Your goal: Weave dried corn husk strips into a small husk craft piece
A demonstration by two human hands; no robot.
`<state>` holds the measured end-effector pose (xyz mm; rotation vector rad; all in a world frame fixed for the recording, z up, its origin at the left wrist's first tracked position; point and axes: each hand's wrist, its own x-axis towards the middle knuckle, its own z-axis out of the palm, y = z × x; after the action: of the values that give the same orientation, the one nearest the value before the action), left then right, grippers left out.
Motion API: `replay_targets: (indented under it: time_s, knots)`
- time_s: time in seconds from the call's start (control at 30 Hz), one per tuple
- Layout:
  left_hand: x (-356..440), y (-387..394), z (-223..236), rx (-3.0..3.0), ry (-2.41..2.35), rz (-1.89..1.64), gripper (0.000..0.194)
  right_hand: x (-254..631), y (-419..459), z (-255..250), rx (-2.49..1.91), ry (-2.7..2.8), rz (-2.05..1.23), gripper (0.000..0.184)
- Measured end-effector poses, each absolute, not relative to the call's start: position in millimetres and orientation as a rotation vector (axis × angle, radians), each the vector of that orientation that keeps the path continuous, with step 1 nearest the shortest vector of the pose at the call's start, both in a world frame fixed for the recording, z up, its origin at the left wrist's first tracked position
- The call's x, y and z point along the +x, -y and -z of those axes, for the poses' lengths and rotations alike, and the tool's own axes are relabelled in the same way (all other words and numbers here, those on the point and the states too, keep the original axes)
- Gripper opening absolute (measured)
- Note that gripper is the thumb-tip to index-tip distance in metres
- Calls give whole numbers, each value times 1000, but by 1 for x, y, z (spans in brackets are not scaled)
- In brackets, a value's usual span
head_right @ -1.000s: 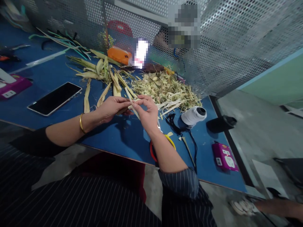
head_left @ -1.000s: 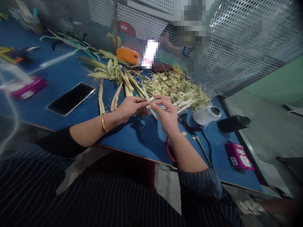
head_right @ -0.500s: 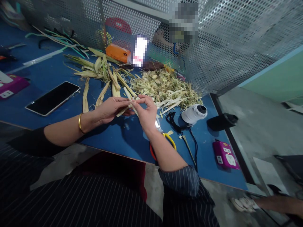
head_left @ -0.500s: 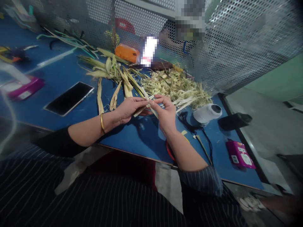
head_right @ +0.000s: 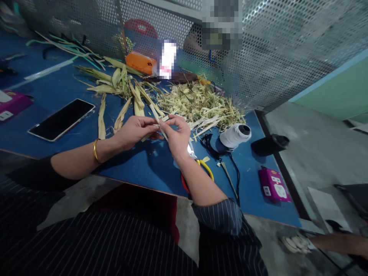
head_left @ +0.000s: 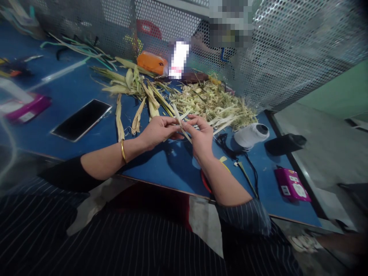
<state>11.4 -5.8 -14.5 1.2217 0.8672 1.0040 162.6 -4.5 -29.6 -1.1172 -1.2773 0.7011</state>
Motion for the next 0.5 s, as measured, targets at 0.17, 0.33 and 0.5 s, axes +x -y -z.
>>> replay_targets:
  time_s: [0.17, 0.33, 0.5]
  knots:
    - [12, 5, 15, 1205, -888, -999, 15, 162, 4, 35, -1175, 1309, -686, 18]
    - [9, 1, 13, 1048, -947, -978, 12, 175, -3, 33, -1174, 1497, -476, 9]
    - [1, -6, 11, 917, -932, -990, 9, 198, -9, 14, -1127, 1919, -31, 19]
